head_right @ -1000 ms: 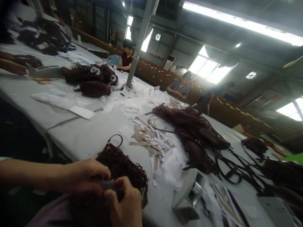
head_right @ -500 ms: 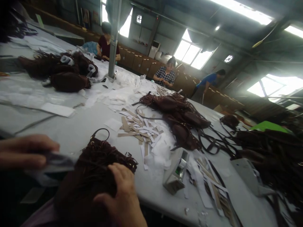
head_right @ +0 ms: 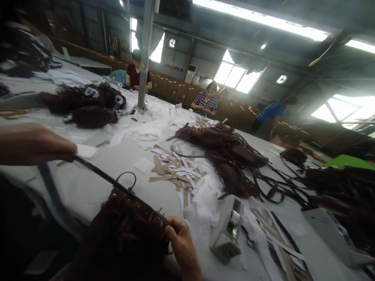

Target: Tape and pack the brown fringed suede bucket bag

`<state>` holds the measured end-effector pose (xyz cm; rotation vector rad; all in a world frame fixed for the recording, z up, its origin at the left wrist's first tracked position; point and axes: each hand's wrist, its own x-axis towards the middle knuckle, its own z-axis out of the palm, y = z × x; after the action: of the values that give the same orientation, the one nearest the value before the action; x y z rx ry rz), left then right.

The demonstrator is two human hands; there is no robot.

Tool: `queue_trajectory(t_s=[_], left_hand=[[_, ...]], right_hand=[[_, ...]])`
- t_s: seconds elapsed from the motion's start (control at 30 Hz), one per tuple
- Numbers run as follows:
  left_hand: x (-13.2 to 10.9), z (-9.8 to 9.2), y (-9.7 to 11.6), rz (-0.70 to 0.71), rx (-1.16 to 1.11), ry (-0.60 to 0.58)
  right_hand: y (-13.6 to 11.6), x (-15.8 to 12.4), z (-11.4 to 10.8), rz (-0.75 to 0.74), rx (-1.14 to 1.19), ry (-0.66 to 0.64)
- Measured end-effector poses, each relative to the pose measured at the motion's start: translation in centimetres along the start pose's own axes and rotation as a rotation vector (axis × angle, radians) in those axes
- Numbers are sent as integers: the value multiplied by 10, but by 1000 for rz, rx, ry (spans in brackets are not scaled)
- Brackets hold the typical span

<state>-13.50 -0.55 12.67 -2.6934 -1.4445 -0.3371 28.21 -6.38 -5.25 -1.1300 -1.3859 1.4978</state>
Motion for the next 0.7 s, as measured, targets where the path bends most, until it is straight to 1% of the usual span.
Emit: queue_trajectory(t_s=[0.03,0.07,0.1,0.17,0.23,0.27,0.3,0.33,0.37,0.4,0.47,0.53,0.6,0.7], left_hand=[[-2,6,1,30,37,-115],[-5,16,5,25,75,-178],[-11,31,11,16,103,-208],[-25,68,25,-17,72,-232],[-43,108,39,-109,-21,-216],[-53,125,44,-153,-87,-241],[-61,139,48,-212,-154,-262],[-69,147,52,-261,-244,-291],[-76,152,54,-311,-359,-331],[-80,153,55,-363,-496,-381],[-85,146,56,-459,-781,-489],[-83,133,55,-528,-973,-558],[-77,120,54,-527,-1048,-566],[-61,102,55,-408,-1082,-584]], right_hand=[[2,1,-8,28,-24,-9],[4,4,-14,48,-80,4],[8,7,-19,56,-154,35],[17,13,-22,31,-309,119],[25,16,-20,-12,-399,199],[28,15,-18,-25,-421,237],[31,13,-16,-34,-436,269],[33,11,-14,-46,-450,298],[35,9,-12,-62,-465,318],[36,7,-11,-82,-480,327],[36,4,-7,-142,-509,302],[32,5,-3,-212,-538,218],[25,7,1,-277,-585,137],[13,13,7,-361,-687,78]])
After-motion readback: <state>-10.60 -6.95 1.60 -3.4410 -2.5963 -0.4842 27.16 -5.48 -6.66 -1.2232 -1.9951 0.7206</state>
